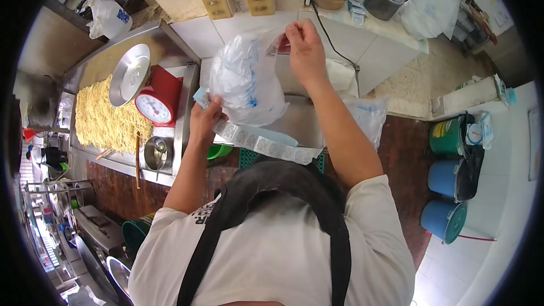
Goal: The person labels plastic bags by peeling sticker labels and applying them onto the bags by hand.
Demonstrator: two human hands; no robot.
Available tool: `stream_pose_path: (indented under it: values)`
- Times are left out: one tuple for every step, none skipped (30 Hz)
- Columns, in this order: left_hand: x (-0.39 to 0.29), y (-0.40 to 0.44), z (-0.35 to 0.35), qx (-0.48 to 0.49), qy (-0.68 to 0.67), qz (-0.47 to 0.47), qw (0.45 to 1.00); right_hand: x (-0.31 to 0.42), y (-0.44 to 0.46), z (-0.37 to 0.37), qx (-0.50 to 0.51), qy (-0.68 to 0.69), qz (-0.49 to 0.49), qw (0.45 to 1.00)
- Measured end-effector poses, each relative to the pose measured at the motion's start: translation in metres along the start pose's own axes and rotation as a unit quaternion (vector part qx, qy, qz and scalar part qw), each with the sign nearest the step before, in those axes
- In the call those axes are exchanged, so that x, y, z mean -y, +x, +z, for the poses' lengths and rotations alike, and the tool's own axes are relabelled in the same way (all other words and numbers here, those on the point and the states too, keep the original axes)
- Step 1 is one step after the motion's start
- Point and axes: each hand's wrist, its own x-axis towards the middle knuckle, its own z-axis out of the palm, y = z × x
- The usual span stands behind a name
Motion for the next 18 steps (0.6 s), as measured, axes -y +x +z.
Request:
stream_pose_path:
  values:
    - [-0.001,0.0,-0.001,0.011,-0.038,-0.003,0.999,0.0,0.0,0.0,0.023,-0.045,-0.004,0.999]
    - [-0.002,-0.001,-0.002,0.021,-0.075,-0.007,0.997,0.0,0.0,0.0,0.046,-0.089,-0.007,0.995]
    - [-0.003,-0.003,-0.003,0.031,-0.113,-0.01,0.993,0.003,-0.001,0.001,0.069,-0.133,-0.01,0.989]
    - [-0.003,-0.003,-0.004,0.031,-0.119,-0.02,0.992,0.004,-0.001,0.002,0.023,-0.131,-0.032,0.991]
    - [-0.003,-0.001,-0.003,0.028,-0.144,-0.026,0.989,0.006,0.002,0.002,-0.023,-0.129,-0.054,0.99]
    - [-0.003,0.0,0.0,0.024,-0.171,-0.034,0.984,0.007,0.004,0.003,-0.068,-0.127,-0.076,0.987]
    - [-0.002,0.001,0.001,0.019,-0.197,-0.041,0.979,0.009,0.006,0.003,-0.049,-0.13,-0.081,0.987]
    - [-0.002,0.001,0.0,0.027,-0.201,-0.036,0.979,0.012,0.008,0.002,-0.031,-0.134,-0.086,0.987]
    - [-0.001,0.002,0.0,0.036,-0.205,-0.032,0.978,0.014,0.009,0.002,-0.014,-0.138,-0.091,0.986]
    - [0.001,0.003,-0.001,0.046,-0.208,-0.028,0.977,0.015,0.01,0.001,-0.033,-0.114,-0.1,0.988]
    - [0.004,0.006,-0.003,0.058,-0.215,-0.025,0.974,0.016,0.011,0.001,-0.051,-0.09,-0.109,0.989]
    - [0.007,0.008,-0.004,0.069,-0.224,-0.022,0.972,0.018,0.012,0.002,-0.068,-0.066,-0.117,0.989]
    - [0.01,0.009,-0.006,0.078,-0.232,-0.019,0.969,0.02,0.013,0.003,-0.037,-0.066,-0.094,0.993]
    - [0.012,0.01,-0.007,0.066,-0.235,-0.028,0.969,0.024,0.013,0.004,-0.007,-0.065,-0.07,0.995]
    - [0.013,0.009,-0.005,0.055,-0.237,-0.038,0.969,0.027,0.013,0.005,0.022,-0.064,-0.047,0.997]
    - [0.012,0.011,-0.002,0.046,-0.239,-0.047,0.969,0.019,0.013,0.004,0.033,-0.048,-0.049,0.997]
    - [0.011,0.011,0.0,0.071,-0.288,-0.033,0.954,0.02,0.014,0.003,0.001,0.012,-0.05,0.999]
    - [0.01,0.01,0.0,0.093,-0.338,-0.021,0.936,0.023,0.012,0.004,-0.029,0.071,-0.047,0.996]
